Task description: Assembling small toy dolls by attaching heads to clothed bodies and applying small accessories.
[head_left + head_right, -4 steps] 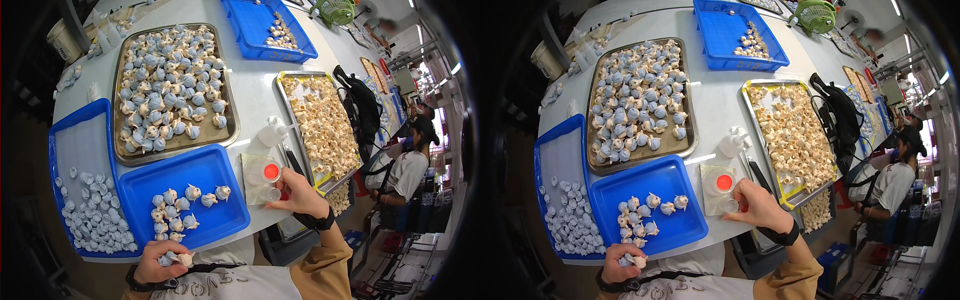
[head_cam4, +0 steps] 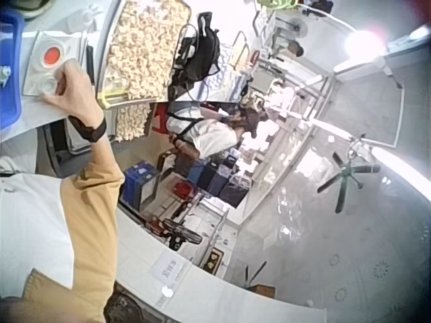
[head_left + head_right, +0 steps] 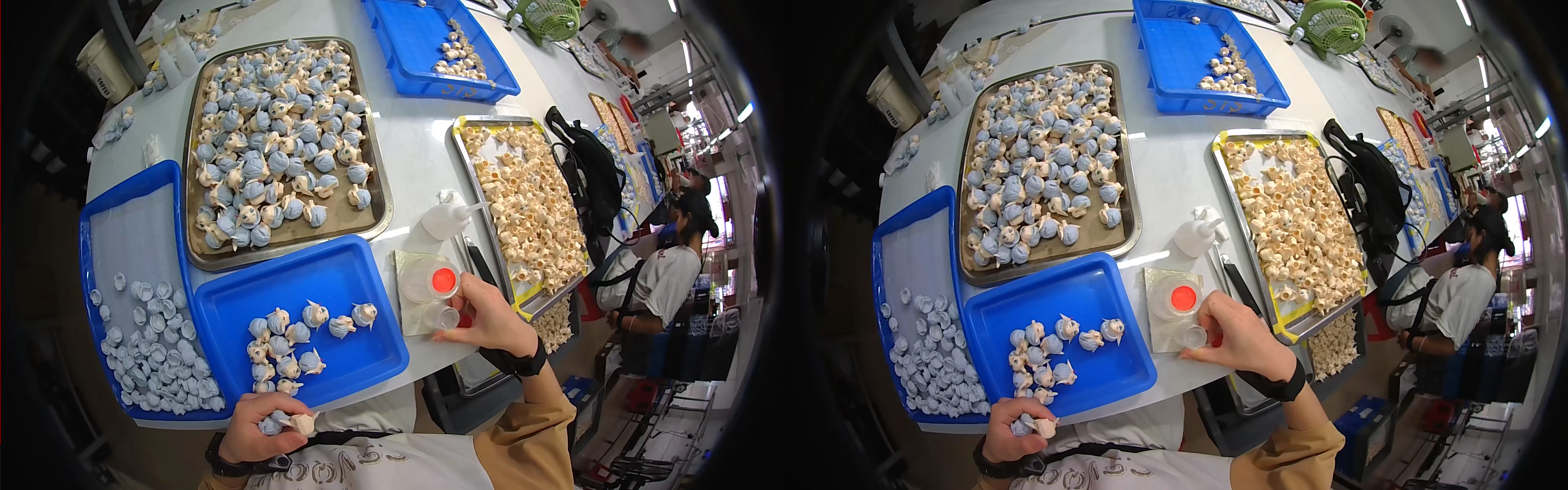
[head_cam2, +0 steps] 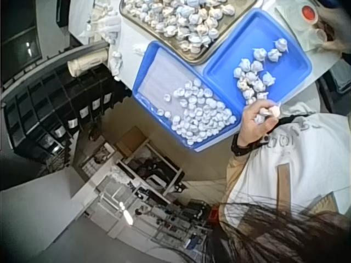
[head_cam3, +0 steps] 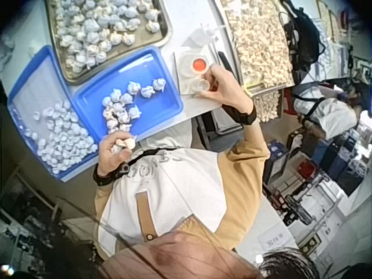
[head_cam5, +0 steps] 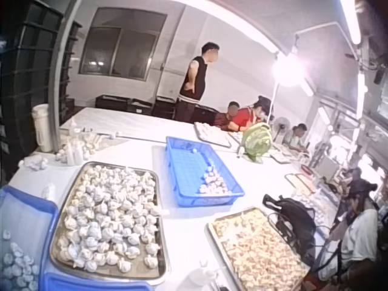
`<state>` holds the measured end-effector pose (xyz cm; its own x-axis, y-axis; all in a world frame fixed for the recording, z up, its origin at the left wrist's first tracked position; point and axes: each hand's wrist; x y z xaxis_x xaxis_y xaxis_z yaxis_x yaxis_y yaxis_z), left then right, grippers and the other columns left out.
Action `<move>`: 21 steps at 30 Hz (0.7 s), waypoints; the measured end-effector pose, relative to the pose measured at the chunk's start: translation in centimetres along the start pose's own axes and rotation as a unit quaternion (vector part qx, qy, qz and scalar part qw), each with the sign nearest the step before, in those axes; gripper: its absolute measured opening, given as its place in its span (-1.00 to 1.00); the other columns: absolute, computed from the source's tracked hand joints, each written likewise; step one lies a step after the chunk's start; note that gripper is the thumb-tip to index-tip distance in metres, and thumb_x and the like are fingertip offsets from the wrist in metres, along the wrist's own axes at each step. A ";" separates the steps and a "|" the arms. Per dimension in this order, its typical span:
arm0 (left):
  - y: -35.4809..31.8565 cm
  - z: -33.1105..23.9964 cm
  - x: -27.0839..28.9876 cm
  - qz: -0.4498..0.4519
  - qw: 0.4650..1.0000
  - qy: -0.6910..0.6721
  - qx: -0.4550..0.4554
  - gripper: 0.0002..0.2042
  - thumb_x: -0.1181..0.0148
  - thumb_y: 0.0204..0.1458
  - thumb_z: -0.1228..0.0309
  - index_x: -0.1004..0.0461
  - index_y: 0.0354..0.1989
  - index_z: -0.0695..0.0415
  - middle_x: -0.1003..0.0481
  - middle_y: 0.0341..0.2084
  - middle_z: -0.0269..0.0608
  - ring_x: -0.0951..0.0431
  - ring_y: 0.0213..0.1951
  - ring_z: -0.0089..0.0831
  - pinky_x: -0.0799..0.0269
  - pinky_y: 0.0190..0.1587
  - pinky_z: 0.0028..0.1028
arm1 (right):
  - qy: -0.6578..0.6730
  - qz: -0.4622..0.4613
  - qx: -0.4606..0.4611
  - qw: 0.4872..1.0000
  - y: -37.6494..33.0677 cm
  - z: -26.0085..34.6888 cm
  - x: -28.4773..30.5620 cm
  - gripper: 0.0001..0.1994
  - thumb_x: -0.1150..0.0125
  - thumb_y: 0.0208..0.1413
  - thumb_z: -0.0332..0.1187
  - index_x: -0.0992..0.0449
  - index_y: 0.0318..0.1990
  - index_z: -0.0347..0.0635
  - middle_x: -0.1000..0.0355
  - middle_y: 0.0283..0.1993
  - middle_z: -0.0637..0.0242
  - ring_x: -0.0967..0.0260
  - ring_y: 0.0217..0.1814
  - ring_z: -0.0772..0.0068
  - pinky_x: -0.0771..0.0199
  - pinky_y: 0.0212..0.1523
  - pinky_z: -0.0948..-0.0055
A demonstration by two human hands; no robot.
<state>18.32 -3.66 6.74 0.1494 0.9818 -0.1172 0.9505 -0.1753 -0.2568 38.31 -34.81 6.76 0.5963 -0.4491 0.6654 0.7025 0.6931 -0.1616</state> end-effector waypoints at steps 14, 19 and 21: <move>0.1 0.2 -0.1 -0.009 1.000 -0.024 -0.004 -0.71 -0.33 -0.17 0.31 -0.52 -0.33 0.25 -0.54 -0.51 -0.22 -0.55 -0.46 -0.51 -0.39 -0.41 -0.59 | 0.041 0.008 -0.017 0.999 -0.3 0.0 0.1 -0.54 -0.51 -0.30 -0.26 -0.23 -0.45 -0.16 -0.19 -0.48 0.35 -0.23 -0.56 0.53 -0.30 -0.53 0.56; 0.4 0.0 -0.4 0.001 1.000 -0.013 0.008 -0.71 -0.34 -0.19 0.32 -0.52 -0.33 0.26 -0.54 -0.51 -0.21 -0.54 -0.47 -0.51 -0.39 -0.42 -0.59 | 0.086 0.011 -0.030 0.996 -1.0 -0.7 0.2 -0.56 -0.50 -0.29 -0.31 -0.28 -0.37 -0.20 -0.25 -0.47 0.34 -0.29 -0.52 0.55 -0.35 -0.49 0.59; 0.6 -0.3 -0.5 0.004 1.000 -0.001 0.015 -0.70 -0.34 -0.20 0.31 -0.52 -0.33 0.26 -0.54 -0.50 -0.21 -0.54 -0.47 -0.51 -0.39 -0.42 -0.59 | 0.103 0.013 -0.030 0.994 -1.1 -0.8 0.4 -0.63 -0.41 -0.26 -0.39 -0.29 -0.35 -0.22 -0.26 -0.46 0.33 -0.30 -0.50 0.53 -0.36 -0.47 0.58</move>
<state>18.90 -4.27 6.90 0.1559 0.9803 -0.1211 0.9408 -0.1847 -0.2843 38.03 -36.20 6.63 0.6768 -0.5425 0.4976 0.7045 0.6734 -0.2241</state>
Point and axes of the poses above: each hand's wrist, its own y-axis towards the middle knuckle, its own x-axis out of the back of the hand, z = x × y
